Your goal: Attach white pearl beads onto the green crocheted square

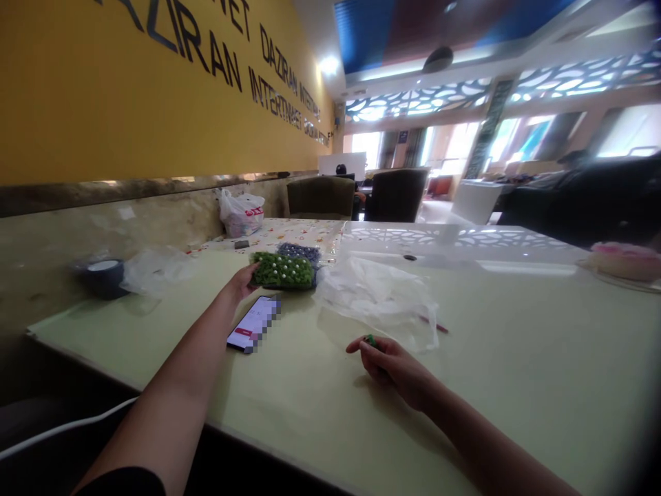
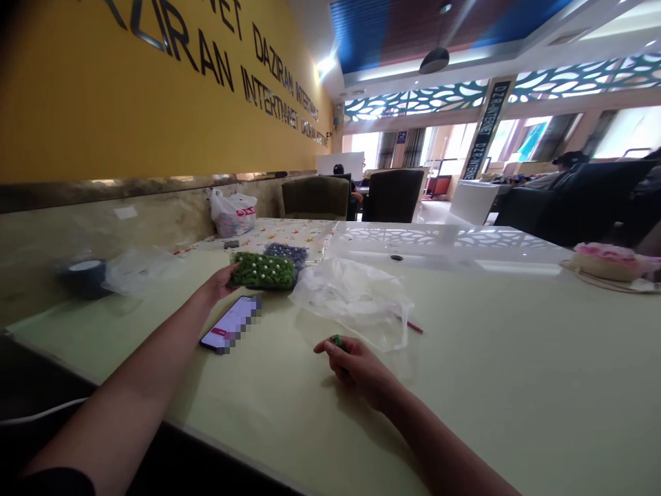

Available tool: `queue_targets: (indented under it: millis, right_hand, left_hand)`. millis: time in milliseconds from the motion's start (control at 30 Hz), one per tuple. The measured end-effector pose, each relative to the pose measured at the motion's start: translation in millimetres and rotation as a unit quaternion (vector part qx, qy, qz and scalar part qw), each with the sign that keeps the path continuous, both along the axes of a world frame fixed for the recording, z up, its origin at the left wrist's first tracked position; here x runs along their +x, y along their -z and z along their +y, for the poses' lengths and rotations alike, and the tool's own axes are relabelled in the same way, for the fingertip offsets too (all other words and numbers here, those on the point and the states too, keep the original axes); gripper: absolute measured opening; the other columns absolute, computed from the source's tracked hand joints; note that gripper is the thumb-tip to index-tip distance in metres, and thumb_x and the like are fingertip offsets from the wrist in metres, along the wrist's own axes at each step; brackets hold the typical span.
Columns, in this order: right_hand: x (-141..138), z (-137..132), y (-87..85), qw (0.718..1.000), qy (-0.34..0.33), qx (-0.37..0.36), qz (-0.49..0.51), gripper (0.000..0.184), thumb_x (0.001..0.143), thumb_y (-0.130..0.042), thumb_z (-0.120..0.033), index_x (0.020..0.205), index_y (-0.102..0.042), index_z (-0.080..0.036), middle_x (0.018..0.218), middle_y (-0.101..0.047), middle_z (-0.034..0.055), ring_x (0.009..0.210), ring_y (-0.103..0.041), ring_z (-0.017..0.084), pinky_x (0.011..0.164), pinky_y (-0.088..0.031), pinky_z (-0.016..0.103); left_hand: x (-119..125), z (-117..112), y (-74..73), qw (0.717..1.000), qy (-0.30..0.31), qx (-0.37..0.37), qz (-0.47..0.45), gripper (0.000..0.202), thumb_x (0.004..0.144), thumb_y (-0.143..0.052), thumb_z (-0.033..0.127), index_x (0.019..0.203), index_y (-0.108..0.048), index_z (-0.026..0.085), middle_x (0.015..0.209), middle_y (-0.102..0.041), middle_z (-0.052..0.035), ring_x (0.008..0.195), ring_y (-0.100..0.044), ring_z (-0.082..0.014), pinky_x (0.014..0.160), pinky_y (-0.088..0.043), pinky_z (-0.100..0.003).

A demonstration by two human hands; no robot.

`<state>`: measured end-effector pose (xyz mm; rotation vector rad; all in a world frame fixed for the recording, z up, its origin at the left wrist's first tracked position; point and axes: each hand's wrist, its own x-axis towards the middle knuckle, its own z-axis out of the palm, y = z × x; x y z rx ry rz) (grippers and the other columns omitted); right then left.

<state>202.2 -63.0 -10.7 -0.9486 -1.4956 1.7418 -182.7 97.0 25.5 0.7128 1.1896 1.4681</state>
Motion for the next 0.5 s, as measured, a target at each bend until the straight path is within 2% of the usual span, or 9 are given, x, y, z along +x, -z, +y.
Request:
queue_targets:
  millis: [100, 200, 500]
  right_hand:
    - [-1, -1, 1.2, 1.000, -0.008, -0.011, -0.022, 0.050, 0.083, -0.060, -0.062, 0.099, -0.065, -0.015, 0.059, -0.031, -0.0060, 0.052, -0.020, 0.007, 0.048, -0.012, 0.026]
    - [-1, -1, 2.2, 0.999, -0.007, -0.028, -0.039, 0.052, 0.082, -0.059, -0.065, 0.099, -0.066, -0.016, 0.060, -0.032, -0.0057, 0.051, -0.021, 0.007, 0.047, -0.013, 0.026]
    - [0, 0, 4.7, 0.998, -0.004, -0.058, -0.032, 0.051, 0.082, -0.059, -0.065, 0.098, -0.067, -0.017, 0.059, -0.030, -0.0063, 0.047, -0.021, 0.006, 0.044, -0.013, 0.025]
  left_hand:
    - [-7, 5, 14.9, 0.998, 0.022, -0.057, 0.034, 0.027, 0.091, -0.060, 0.029, 0.112, -0.061, 0.012, 0.107, -0.065, -0.0087, 0.089, -0.065, -0.0169, 0.077, -0.056, -0.035]
    - [-10, 13, 24.6, 0.995, 0.018, -0.073, 0.058, 0.032, 0.092, -0.058, 0.032, 0.119, -0.058, 0.015, 0.118, -0.060, -0.0101, 0.100, -0.062, -0.0201, 0.085, -0.055, -0.040]
    - [-12, 48, 40.6, 0.989, -0.023, -0.056, 0.138, 0.036, 0.092, -0.058, 0.033, 0.123, -0.056, 0.015, 0.122, -0.058, -0.0107, 0.104, -0.061, -0.0220, 0.087, -0.053, -0.043]
